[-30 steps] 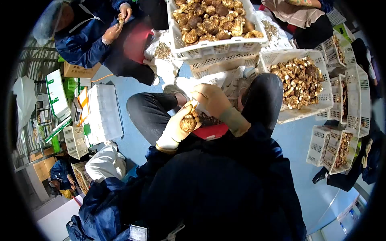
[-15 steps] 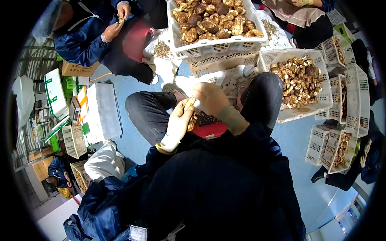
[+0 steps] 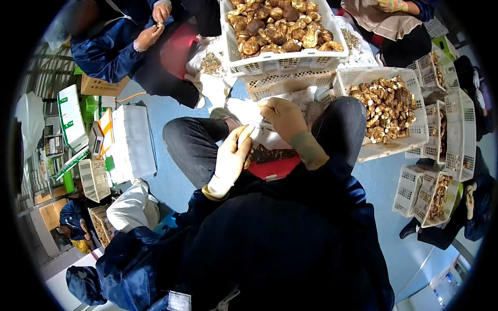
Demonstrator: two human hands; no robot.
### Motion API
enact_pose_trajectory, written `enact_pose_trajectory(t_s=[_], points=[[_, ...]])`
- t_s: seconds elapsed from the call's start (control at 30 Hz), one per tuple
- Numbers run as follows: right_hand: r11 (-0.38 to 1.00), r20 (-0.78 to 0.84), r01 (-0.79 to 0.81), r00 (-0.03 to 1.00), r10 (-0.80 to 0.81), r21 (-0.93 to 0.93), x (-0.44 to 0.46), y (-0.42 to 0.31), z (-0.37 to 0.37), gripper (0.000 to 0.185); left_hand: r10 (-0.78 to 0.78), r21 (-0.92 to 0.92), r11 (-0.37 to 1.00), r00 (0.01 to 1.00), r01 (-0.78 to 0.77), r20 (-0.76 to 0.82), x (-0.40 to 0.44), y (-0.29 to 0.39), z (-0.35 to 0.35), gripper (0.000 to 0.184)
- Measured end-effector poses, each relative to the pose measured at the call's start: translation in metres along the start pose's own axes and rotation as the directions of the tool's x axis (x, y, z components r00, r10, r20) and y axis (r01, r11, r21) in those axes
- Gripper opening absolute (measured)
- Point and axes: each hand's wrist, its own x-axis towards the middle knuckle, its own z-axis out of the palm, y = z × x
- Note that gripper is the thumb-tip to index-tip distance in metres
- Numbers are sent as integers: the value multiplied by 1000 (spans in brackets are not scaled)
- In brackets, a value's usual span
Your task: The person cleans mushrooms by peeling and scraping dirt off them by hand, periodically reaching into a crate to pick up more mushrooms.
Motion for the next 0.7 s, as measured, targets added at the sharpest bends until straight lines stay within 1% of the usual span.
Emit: enact_pose_trajectory(t_s=[0.03,0.07,0.1,0.13,0.17,0.2,0.23,0.27,0.3,0.33,0.37,0.43,0.53,0.57,0.67,0.7], points=[[991,56,-6,998,-2,134,-2,-6,-4,16,-34,-132,990,999,39,34,1,-3,-1,28],[981,104,-19,995,-2,194,-8,-7,-1,16,-68,-260,962,995,85,73,1,-9,-2,27],[967,149,-33,989,-5,254,-12,-8,3,17,37,-309,951,995,-5,96,5,-17,-1,28],[949,189,-48,982,-13,310,-14,-7,5,18,8,-350,936,993,34,118,6,-17,-1,28],[950,133,-43,991,2,310,-12,-3,5,19,-18,-390,918,990,73,143,7,-15,-2,28],[952,114,-64,993,32,298,-13,-3,3,18,-41,-431,896,985,110,166,7,-14,-2,28],[954,96,-85,994,59,288,-15,-9,1,18,-52,-485,868,990,108,128,8,-15,1,29],[954,80,-108,993,89,280,-18,-12,2,18,-41,-466,879,991,97,130,9,-15,0,30],[932,126,-12,991,-36,362,-22,-10,7,19,-36,-443,892,990,92,134,8,-14,-1,30],[971,71,76,993,-94,228,-22,5,11,19,-30,-419,904,989,87,142,7,-14,-1,31],[984,25,162,986,-164,80,-15,13,9,19,-33,-451,886,986,106,166,8,-16,-2,32],[962,-82,-36,995,60,271,-7,14,-1,19,-33,-518,844,979,136,203,12,-20,-5,34],[928,-23,-43,998,55,371,-10,-4,-14,20,-78,-685,697,972,213,223,7,-7,-10,37],[916,1,-71,997,77,395,-12,-9,-16,21,-6,-654,717,940,241,340,11,-16,-21,39],[936,72,-26,997,1,350,-17,-18,-14,23,76,-722,551,837,418,542,15,-19,-30,40],[937,73,21,996,-50,349,-23,-24,-13,22,45,-730,515,836,449,546,14,-17,-27,41]])
